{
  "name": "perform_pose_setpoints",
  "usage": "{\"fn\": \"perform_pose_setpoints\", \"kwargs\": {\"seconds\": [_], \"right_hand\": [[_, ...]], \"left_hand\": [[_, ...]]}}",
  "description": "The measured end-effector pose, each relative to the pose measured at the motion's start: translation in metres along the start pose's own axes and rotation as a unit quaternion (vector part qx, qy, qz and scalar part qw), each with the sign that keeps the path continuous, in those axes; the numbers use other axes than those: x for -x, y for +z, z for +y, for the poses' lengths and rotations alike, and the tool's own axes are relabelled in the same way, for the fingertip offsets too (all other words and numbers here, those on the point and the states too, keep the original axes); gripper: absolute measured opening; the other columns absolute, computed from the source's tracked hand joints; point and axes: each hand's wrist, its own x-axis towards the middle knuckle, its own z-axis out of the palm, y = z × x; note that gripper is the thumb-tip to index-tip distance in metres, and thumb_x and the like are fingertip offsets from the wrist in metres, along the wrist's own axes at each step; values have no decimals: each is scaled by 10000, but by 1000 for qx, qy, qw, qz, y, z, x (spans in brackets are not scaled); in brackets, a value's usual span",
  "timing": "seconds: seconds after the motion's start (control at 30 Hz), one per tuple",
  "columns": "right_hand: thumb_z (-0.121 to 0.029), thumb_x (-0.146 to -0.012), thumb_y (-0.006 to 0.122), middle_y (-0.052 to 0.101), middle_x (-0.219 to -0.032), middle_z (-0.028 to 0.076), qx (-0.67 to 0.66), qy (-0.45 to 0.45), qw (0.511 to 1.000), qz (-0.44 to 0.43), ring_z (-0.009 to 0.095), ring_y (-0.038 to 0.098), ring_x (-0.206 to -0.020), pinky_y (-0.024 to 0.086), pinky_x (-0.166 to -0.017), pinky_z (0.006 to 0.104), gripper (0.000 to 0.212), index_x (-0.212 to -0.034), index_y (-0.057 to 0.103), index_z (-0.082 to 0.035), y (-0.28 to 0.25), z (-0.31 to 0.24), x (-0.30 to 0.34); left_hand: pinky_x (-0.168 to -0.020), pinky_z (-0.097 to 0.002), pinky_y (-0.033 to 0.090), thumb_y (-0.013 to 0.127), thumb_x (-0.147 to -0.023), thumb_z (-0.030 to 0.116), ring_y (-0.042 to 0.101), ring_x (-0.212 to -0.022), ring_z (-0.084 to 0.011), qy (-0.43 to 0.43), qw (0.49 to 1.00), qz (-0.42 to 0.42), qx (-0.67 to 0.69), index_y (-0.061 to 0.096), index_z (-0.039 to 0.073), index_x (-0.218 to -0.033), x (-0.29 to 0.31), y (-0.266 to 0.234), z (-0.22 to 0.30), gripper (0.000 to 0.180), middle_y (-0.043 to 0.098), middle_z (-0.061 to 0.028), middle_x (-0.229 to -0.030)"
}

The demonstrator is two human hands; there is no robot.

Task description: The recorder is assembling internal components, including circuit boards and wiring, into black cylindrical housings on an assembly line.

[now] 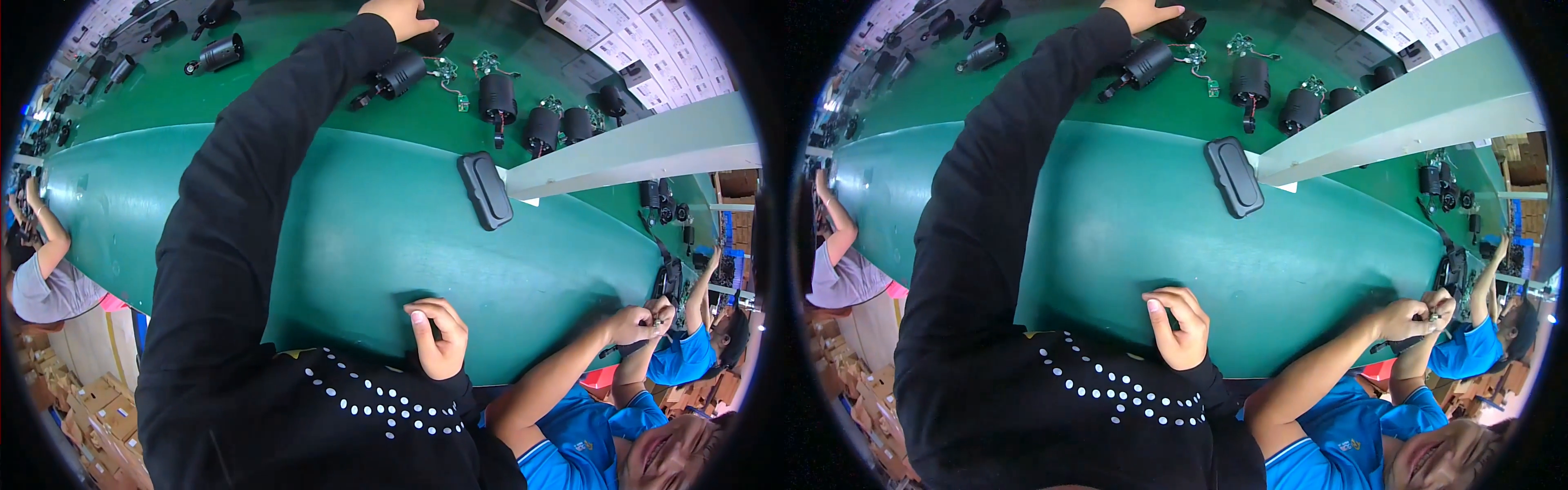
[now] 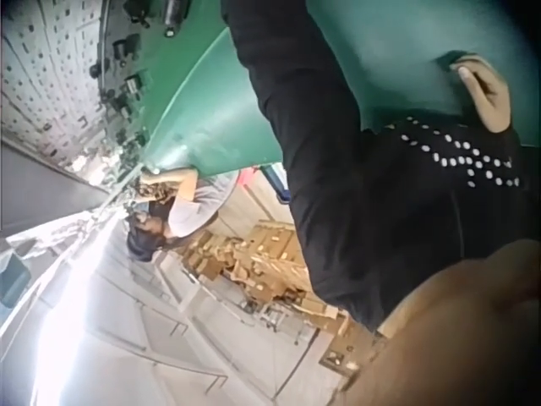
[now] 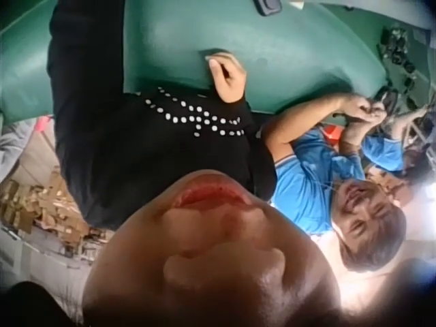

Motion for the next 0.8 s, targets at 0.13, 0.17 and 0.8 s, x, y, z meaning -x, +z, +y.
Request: {"fn": "perform_pose_setpoints", "kwargs": {"seconds": [0.13, 0.17, 0.8], "right_hand": [[8, -781, 593, 624, -862, 104, 11, -18, 1000, 4, 206, 558, -736, 443, -687, 267, 77, -846, 633, 21, 3, -8, 20], [9, -779, 593, 624, -862, 105, 13, -25, 1000, 8, 206, 560, -736, 444, -687, 268, 76, -843, 633, 21, 4, -11, 28], [7, -833, 494, 486, -1148, 184, -80, -156, 984, 42, 255, 540, -912, 479, -731, 329, 215, -1036, 562, 30, 78, 9, 232]], "left_hand": [[-675, -338, 490, 604, -760, 406, 615, -741, -232, 15, 991, 4, -135, 615, 61, -1025, 56, -1, 27, 435, 648, -70, -836], [-661, -363, 493, 609, -725, 424, 617, -716, -265, 15, 980, -31, -195, 622, 75, -1012, 84, -4, 46, 452, 652, -71, -797], [-646, -277, 472, 527, -753, 280, 548, -786, -181, -27, 736, -165, 655, 528, 45, -1117, 611, -49, 103, 433, 551, -117, -1012]]}}
